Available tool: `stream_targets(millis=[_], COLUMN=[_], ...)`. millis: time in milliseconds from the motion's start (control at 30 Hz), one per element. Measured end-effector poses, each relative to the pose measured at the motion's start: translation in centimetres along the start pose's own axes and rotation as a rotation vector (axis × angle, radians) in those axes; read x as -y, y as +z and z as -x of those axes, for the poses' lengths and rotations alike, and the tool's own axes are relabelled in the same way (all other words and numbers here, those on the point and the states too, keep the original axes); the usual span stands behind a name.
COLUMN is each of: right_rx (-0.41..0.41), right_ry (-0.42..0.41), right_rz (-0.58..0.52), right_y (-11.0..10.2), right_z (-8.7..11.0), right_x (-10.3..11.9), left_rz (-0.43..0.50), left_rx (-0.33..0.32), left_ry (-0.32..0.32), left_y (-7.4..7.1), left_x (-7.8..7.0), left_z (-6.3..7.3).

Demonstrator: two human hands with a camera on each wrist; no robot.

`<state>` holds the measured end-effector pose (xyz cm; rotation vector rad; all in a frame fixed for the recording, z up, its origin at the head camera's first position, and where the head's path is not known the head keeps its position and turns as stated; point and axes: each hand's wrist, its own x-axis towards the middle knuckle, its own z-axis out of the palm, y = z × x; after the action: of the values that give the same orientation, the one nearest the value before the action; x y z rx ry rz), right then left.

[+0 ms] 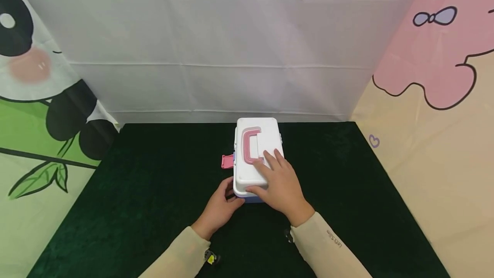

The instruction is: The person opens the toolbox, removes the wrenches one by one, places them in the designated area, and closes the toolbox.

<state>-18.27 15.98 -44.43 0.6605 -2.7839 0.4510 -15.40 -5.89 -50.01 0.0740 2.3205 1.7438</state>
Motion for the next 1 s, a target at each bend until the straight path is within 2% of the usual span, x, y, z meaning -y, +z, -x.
stream_targets(millis=[200,400,700,1000], right_rx=[-0.019,-0.044,-0.087,-0.125], right_ry=[0.016,0.062,0.090,0.109], right_rz=[-0.041,-0.122,-0.229,-0.348], right_y=[0.1,0.1,-0.2,-0.2], right_z=[0.1,0.2,0.4,0.6], right_x=[-0.3,-0.9,-1.8,-2.9], left_rz=[-0.001,-0.015,0.008,0.075], left_rx=[-0.004,-0.019,-0.021,0.013], left_ry=[0.020,0.007,-0.006,-0.026], left_y=[0.3,0.5,0.8,0.9], left_x=[0.0,0.0,-0.2,-0.3], left_z=[-0.2,-0.3,-0.7,-1.0])
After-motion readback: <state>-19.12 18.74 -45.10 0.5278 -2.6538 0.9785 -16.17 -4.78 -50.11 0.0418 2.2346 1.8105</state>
